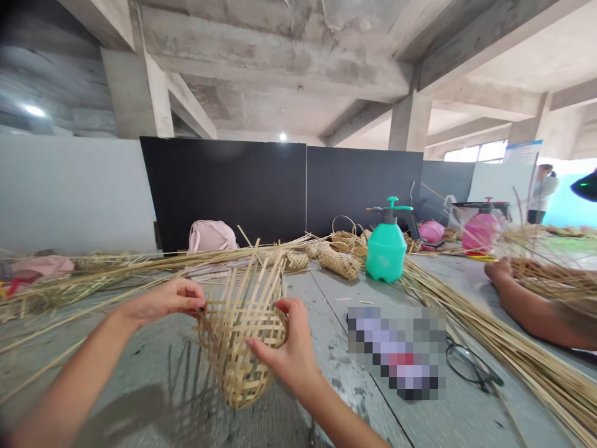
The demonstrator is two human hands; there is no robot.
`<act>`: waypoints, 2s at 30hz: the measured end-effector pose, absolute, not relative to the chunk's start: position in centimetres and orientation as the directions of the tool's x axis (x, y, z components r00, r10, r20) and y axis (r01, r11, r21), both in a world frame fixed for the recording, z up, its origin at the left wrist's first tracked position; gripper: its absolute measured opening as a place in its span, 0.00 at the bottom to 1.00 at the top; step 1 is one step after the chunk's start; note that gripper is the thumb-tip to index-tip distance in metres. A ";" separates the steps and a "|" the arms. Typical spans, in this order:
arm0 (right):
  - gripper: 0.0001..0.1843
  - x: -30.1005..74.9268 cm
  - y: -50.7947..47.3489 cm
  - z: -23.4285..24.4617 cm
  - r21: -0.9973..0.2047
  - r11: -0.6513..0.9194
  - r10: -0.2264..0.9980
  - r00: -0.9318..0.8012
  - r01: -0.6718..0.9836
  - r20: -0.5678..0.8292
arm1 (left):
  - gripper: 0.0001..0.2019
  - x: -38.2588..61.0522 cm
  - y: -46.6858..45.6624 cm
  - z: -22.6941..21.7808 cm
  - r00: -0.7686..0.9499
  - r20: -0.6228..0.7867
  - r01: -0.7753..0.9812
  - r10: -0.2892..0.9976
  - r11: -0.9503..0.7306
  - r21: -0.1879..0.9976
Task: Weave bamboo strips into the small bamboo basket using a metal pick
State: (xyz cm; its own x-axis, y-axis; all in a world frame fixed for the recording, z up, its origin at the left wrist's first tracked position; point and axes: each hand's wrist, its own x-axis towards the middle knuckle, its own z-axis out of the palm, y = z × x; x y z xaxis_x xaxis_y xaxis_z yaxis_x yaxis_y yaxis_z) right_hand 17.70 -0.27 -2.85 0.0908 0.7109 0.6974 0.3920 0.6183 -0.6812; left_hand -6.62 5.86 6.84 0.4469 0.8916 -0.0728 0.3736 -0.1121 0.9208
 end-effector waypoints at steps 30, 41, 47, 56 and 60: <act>0.15 17.2 -0.9 -3.4 -0.685 0.558 0.756 0.054 0.468 0.652 | 0.08 -8.4 6.0 6.2 0.520 -0.124 0.401 0.845 -0.114 0.909; 0.12 16.7 -2.0 -3.8 -0.617 0.579 0.727 0.004 0.534 0.686 | 0.11 -5.7 4.3 8.2 0.274 0.230 0.795 0.934 -0.354 0.493; 0.10 16.7 -1.7 -3.9 -0.686 0.608 0.743 0.016 0.400 0.669 | 0.14 -4.1 3.1 7.5 0.257 0.259 0.852 0.931 -0.345 0.394; 0.22 17.2 -0.1 -3.0 -0.817 0.540 0.831 0.026 0.200 0.555 | 0.23 -2.4 3.1 7.3 0.177 0.342 0.851 0.923 -0.318 0.418; 0.24 16.7 -0.1 -3.2 -0.820 0.562 0.823 0.027 0.104 0.568 | 0.15 -0.6 3.3 6.4 0.231 0.457 0.885 0.859 -0.381 0.268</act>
State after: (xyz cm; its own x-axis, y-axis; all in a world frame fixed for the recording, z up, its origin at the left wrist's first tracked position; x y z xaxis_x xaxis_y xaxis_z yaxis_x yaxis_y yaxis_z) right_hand 16.74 -0.09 -3.17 0.0272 0.8228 0.5676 0.1040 0.5624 -0.8203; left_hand -0.59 3.25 6.40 0.2308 0.8589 0.4572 0.8851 -0.3806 0.2680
